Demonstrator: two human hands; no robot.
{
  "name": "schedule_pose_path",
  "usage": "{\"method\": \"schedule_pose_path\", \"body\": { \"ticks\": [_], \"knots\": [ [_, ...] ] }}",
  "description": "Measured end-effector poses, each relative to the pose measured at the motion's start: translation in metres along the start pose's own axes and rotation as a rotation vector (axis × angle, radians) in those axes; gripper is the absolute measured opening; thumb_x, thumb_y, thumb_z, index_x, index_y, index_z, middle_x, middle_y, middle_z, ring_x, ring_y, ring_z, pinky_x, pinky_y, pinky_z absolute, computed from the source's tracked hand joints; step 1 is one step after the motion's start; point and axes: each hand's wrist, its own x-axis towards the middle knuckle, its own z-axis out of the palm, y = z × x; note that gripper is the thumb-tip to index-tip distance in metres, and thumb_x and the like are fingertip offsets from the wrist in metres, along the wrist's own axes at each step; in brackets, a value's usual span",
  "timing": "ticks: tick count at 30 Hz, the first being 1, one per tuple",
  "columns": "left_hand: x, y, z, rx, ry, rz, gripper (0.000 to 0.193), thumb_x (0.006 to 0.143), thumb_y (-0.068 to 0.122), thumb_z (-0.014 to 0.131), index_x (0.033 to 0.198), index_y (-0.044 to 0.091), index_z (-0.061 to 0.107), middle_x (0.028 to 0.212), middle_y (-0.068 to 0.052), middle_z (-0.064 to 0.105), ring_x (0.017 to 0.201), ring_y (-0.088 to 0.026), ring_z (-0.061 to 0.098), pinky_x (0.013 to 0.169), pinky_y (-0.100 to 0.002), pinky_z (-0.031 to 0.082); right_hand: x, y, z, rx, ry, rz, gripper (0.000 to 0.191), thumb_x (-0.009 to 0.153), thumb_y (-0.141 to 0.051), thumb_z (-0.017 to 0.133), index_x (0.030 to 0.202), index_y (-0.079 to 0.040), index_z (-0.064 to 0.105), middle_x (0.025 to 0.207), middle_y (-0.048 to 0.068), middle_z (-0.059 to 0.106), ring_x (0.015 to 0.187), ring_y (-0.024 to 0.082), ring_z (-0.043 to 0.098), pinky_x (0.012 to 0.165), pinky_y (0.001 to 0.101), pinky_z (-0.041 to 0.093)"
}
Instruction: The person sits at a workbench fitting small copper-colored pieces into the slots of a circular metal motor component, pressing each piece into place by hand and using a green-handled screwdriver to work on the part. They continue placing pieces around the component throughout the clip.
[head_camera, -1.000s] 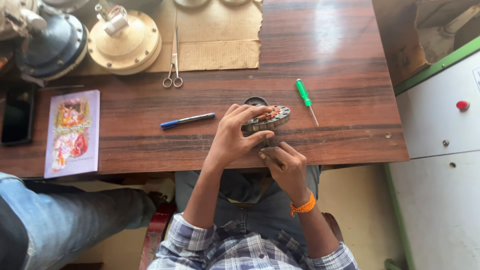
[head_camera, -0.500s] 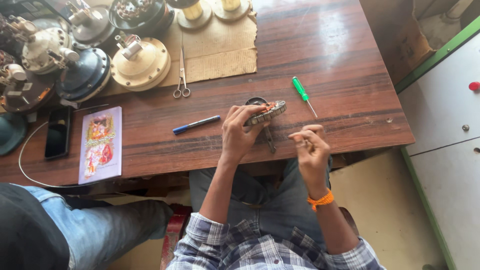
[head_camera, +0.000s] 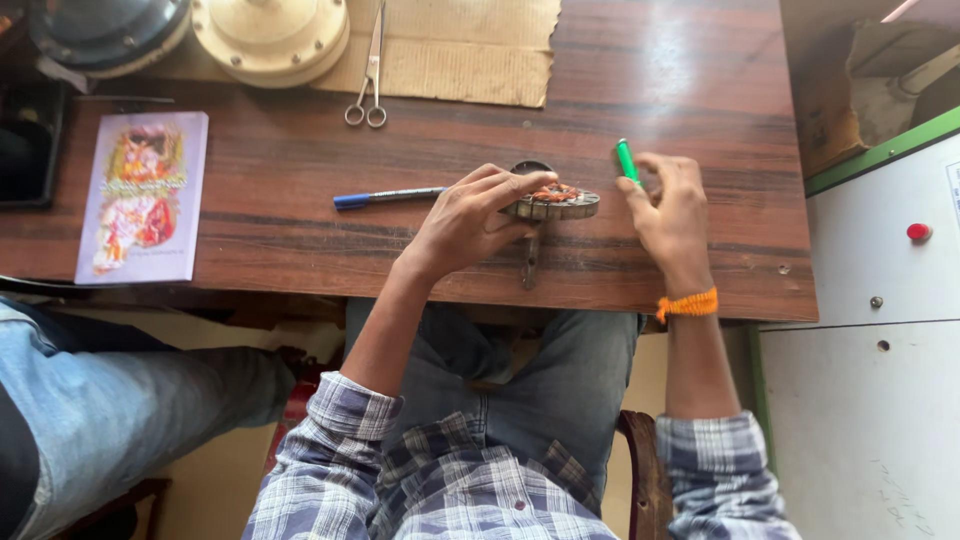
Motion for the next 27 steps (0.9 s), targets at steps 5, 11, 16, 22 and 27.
{"method": "schedule_pose_path", "body": {
  "ticks": [5,11,16,22,27],
  "knots": [
    [-0.012,0.008,0.012,-0.007,0.172,-0.041,0.066,0.082,0.014,0.085,0.142,0.017,0.06,0.134,-0.004,0.068,0.124,-0.027,0.062,0.111,-0.043,0.049,0.012,0.003,0.011,-0.237,-0.023,-0.055,0.051,0.091,-0.012,0.077,0.14,-0.008,0.062,0.107,0.013,0.066,0.093,0.029,0.066,0.081,0.0443,0.052],
    [-0.013,0.005,0.017,-0.289,0.171,-0.098,0.063,0.087,0.017,0.085,0.144,0.023,0.059,0.141,0.0,0.064,0.128,-0.022,0.064,0.116,-0.039,0.051,-0.05,-0.001,-0.042,1.009,0.06,0.204,0.032,0.11,-0.008,0.073,0.138,0.002,0.063,0.106,0.009,0.062,0.088,0.016,0.06,0.075,0.0311,0.053],
    [-0.01,-0.003,0.021,-0.161,0.13,-0.014,0.062,0.086,0.019,0.085,0.143,0.02,0.06,0.134,0.001,0.069,0.123,-0.022,0.065,0.11,-0.039,0.046,-0.104,-0.046,-0.052,1.151,0.156,-0.001,0.029,0.1,-0.011,0.083,0.114,0.001,0.061,0.108,0.014,0.067,0.098,0.026,0.074,0.086,0.0379,0.065],
    [-0.01,-0.006,0.026,-0.152,0.13,-0.03,0.054,0.09,0.022,0.082,0.14,0.022,0.063,0.127,0.002,0.074,0.119,-0.019,0.068,0.106,-0.037,0.047,-0.104,-0.082,-0.012,0.845,0.318,-0.245,0.032,0.096,-0.009,0.085,0.111,-0.002,0.058,0.106,0.014,0.068,0.095,0.029,0.076,0.085,0.0421,0.066],
    [-0.012,-0.002,0.023,-0.196,0.165,-0.029,0.052,0.092,0.024,0.081,0.14,0.02,0.062,0.13,-0.002,0.072,0.122,-0.022,0.066,0.107,-0.039,0.046,-0.099,-0.096,0.004,0.808,0.291,-0.26,0.037,0.1,-0.007,0.086,0.12,-0.004,0.054,0.111,0.016,0.069,0.106,0.031,0.075,0.097,0.0422,0.066]
  ]
}}
